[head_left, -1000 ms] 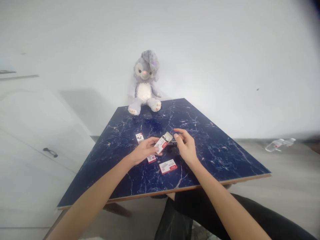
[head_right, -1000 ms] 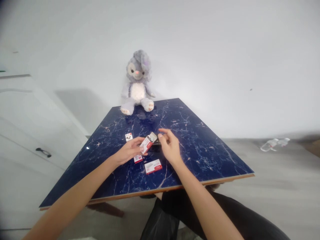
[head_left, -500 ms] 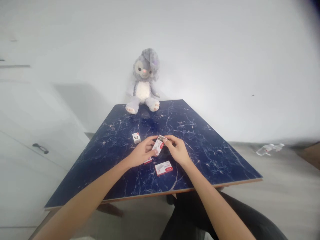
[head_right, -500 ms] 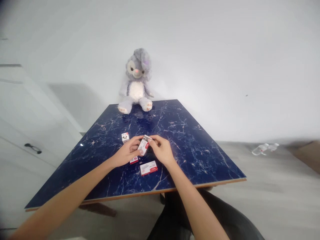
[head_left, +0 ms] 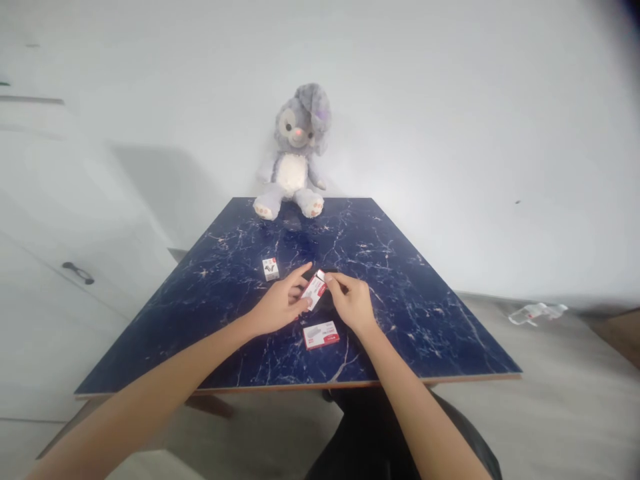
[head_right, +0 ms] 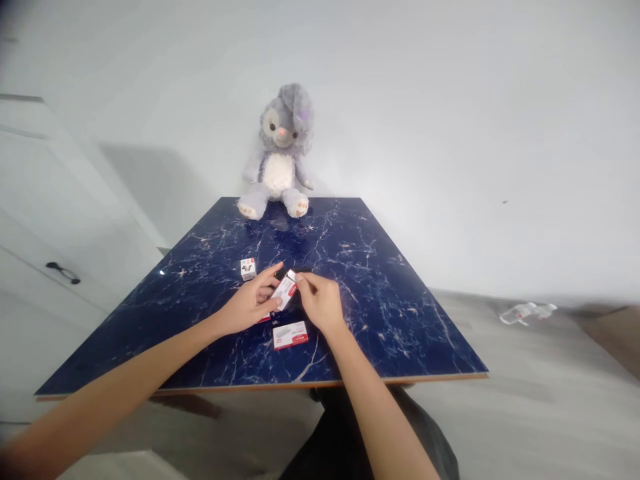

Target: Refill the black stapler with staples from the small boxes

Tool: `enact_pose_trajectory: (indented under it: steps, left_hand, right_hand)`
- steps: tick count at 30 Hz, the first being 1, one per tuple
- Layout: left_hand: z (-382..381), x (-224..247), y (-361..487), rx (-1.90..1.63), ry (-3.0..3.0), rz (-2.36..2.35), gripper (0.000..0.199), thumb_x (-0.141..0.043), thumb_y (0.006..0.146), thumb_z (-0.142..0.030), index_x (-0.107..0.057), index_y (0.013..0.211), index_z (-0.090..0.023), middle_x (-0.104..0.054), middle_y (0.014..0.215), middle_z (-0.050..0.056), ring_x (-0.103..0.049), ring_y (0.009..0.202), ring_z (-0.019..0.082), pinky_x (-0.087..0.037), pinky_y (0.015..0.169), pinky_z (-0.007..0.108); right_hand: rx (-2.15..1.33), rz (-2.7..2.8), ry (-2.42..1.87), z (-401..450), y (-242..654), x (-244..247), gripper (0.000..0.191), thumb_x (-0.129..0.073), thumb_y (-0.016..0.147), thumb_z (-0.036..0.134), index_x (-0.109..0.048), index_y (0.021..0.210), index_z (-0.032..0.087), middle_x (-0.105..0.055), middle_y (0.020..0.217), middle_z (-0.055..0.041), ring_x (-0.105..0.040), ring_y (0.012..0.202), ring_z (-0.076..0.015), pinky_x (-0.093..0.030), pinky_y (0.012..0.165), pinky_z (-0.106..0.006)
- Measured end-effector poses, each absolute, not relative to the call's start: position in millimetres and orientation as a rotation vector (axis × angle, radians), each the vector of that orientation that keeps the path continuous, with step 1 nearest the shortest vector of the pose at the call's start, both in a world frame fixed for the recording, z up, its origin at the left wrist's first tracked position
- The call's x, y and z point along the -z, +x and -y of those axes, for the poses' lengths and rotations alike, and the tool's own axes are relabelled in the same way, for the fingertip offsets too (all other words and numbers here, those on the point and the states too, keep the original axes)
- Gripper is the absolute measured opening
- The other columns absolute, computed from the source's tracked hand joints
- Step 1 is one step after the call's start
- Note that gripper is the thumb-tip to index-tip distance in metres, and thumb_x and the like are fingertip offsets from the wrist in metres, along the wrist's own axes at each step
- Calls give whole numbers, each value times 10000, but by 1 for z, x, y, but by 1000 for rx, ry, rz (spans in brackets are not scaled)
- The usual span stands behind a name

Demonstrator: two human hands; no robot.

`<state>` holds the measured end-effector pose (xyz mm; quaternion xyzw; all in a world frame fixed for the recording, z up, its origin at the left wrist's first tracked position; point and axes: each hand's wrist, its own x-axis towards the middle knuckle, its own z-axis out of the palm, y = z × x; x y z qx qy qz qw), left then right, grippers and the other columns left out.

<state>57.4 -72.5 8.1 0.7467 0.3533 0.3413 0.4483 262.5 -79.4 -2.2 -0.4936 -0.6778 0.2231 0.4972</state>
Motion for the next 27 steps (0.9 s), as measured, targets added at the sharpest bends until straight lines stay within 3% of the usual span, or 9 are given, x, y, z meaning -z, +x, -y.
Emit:
enact_pose_trajectory:
  steps: [4, 8, 12, 14, 17, 19, 22, 24, 27]
  left_hand:
    - [75, -8, 59, -817, 1811, -871, 712, -615, 902, -310, -293, 1537, -297, -655, 1135, 92, -694, 734, 150, -601, 636, 280]
    - [74, -8, 60, -770, 1805, -916, 493, -640, 892, -382, -512, 1343, -229, -697, 898, 51, -675, 623, 151, -585, 544, 262]
    - [71, -9, 58, -853, 1790, -1003, 367, -678, 862, -409, -546, 1148, -219, -706, 1009, 61, -702, 725, 176, -583, 604, 279]
    - [70, -9, 56, -877, 1845, -1043, 318, -687, 856, -390, -555, 1086, -215, -712, 1003, 48, -698, 738, 162, -567, 661, 276]
    - [69, -8, 54, -800, 2045, -1120, 268, -691, 851, -385, -589, 1026, -210, -672, 719, -20, -620, 577, 121, -502, 611, 247]
    - [68, -7, 56, -755, 2237, -1168, 233, -668, 866, -389, -630, 1022, -220, -620, 636, -36, -578, 548, 118, -472, 603, 251]
    - [67, -4, 64, -799, 2460, -1200, 191, -573, 929, -363, -674, 1032, -238, -677, 889, 27, -639, 783, 158, -495, 766, 289]
    - [67, -1, 69, -836, 2540, -1228, 210, -529, 949, -347, -675, 1049, -235, -652, 1024, 56, -637, 883, 175, -495, 827, 308]
    - [67, 1, 70, -908, 2581, -1335, 222, -533, 936, -326, -655, 1092, -224, -617, 1003, 64, -624, 875, 189, -507, 808, 327]
  right_hand:
    - [-421, 1821, -1134, 86, 264, 2, 336, -483, 986, 371, -755, 1126, 230, -750, 1009, -69, -681, 809, -215, -497, 770, -306]
    - [-389, 1980, -1111, 88, 263, 7, 328, -503, 966, 347, -734, 1175, 246, -735, 848, -62, -648, 711, -197, -483, 721, -298]
    - [-444, 1933, -1106, 88, 261, 5, 323, -575, 928, 345, -711, 1196, 227, -662, 681, -7, -564, 574, -143, -443, 636, -266]
    - [-466, 1833, -1153, 80, 267, -5, 297, -568, 933, 359, -712, 1151, 216, -595, 604, 23, -513, 527, -125, -416, 594, -255]
    - [-459, 1597, -1264, 49, 291, -26, 246, -531, 934, 345, -702, 1042, 206, -570, 616, 26, -489, 544, -124, -386, 558, -250]
    - [-580, 1455, -1321, 19, 313, -38, 201, -553, 890, 307, -689, 978, 188, -560, 614, 22, -471, 531, -121, -371, 521, -245]
    - [-967, 1348, -1301, -21, 344, -40, 189, -593, 822, 240, -682, 958, 143, -577, 623, -6, -466, 499, -115, -370, 463, -241]
    - [-1136, 1394, -1288, -33, 358, -31, 182, -645, 771, 177, -708, 935, 129, -649, 707, -52, -553, 569, -132, -444, 502, -244]
    - [-1336, 1531, -1264, -30, 363, -13, 160, -721, 742, 145, -746, 899, 135, -722, 832, -98, -663, 713, -180, -558, 618, -272]
